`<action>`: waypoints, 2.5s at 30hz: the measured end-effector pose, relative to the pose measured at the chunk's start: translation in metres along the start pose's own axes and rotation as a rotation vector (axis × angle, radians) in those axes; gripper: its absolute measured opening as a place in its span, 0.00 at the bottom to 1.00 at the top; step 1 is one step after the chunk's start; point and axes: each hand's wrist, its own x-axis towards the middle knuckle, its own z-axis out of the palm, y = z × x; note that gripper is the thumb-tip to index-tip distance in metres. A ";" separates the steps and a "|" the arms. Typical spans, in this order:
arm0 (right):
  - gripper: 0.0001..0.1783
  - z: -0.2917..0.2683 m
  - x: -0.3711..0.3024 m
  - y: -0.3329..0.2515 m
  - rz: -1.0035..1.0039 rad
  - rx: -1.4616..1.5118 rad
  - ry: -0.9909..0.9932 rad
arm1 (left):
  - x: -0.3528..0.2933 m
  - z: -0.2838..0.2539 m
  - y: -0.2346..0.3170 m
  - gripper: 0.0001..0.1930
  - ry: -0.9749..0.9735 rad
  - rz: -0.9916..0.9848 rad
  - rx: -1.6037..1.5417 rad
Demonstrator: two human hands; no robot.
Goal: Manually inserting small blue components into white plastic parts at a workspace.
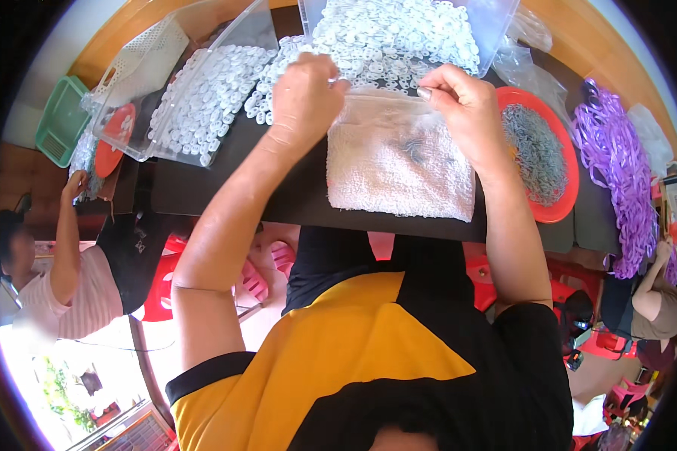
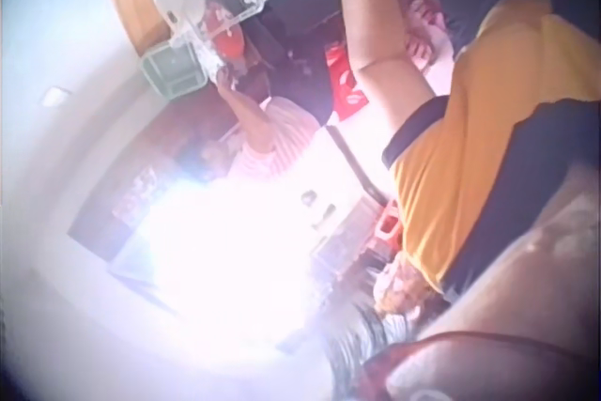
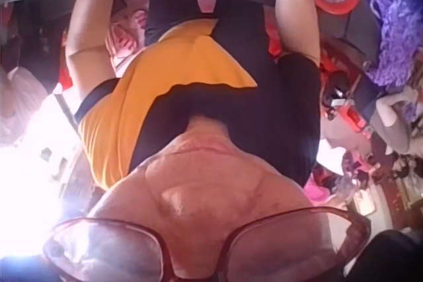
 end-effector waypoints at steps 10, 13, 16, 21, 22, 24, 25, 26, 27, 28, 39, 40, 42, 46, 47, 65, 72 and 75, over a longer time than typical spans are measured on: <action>0.03 -0.004 -0.001 0.017 0.248 -0.229 -0.196 | 0.033 0.036 0.000 0.22 -0.229 -0.054 0.159; 0.04 -0.003 -0.001 0.016 0.248 -0.265 -0.203 | 0.048 0.048 0.006 0.18 -0.211 0.004 0.068; 0.04 -0.005 -0.001 0.019 0.245 -0.254 -0.201 | 0.062 0.055 0.008 0.16 -0.241 0.028 -0.067; 0.03 -0.015 0.005 0.020 0.188 0.049 0.071 | 0.067 0.039 0.023 0.15 -0.305 -0.148 -0.359; 0.02 -0.015 0.007 0.017 0.218 0.212 0.141 | 0.064 0.041 0.023 0.15 -0.308 -0.145 -0.356; 0.02 -0.019 0.008 0.006 0.216 0.281 0.214 | 0.056 0.043 0.028 0.15 0.023 0.265 0.034; 0.01 -0.021 0.008 -0.001 0.211 0.347 0.284 | 0.053 0.042 0.035 0.15 0.021 0.270 0.033; 0.01 -0.022 0.008 -0.007 0.221 0.370 0.312 | 0.049 0.044 0.045 0.17 -0.024 0.315 0.018; 0.01 -0.021 0.008 -0.007 0.222 0.369 0.315 | 0.046 0.045 0.056 0.19 -0.068 0.358 0.003; 0.01 -0.021 0.008 -0.008 0.222 0.393 0.323 | 0.045 0.049 0.065 0.22 -0.125 0.369 0.089; 0.01 -0.023 0.009 -0.009 0.206 0.461 0.377 | 0.053 0.085 0.050 0.18 -0.154 0.443 0.085; 0.01 -0.023 0.009 -0.007 0.213 0.461 0.363 | 0.055 0.087 0.047 0.17 -0.137 0.454 0.074; 0.01 -0.023 0.009 -0.003 0.218 0.461 0.351 | 0.059 0.086 0.041 0.14 -0.151 0.418 -0.017; 0.02 -0.023 0.009 0.003 0.273 0.414 0.167 | 0.069 0.077 0.030 0.12 -0.257 0.129 -0.603; 0.02 -0.021 0.009 0.005 0.277 0.433 0.076 | 0.069 0.075 0.027 0.12 -0.257 0.127 -0.601; 0.03 -0.024 -0.001 0.008 0.119 -0.403 -0.409 | 0.009 0.050 0.029 0.05 0.178 0.116 -0.507; 0.05 -0.020 -0.004 0.004 0.091 -0.471 -0.384 | -0.001 0.031 0.035 0.05 -0.133 0.240 -0.257; 0.04 -0.020 -0.003 0.002 0.104 -0.481 -0.392 | 0.004 0.036 0.028 0.05 -0.149 0.306 -0.200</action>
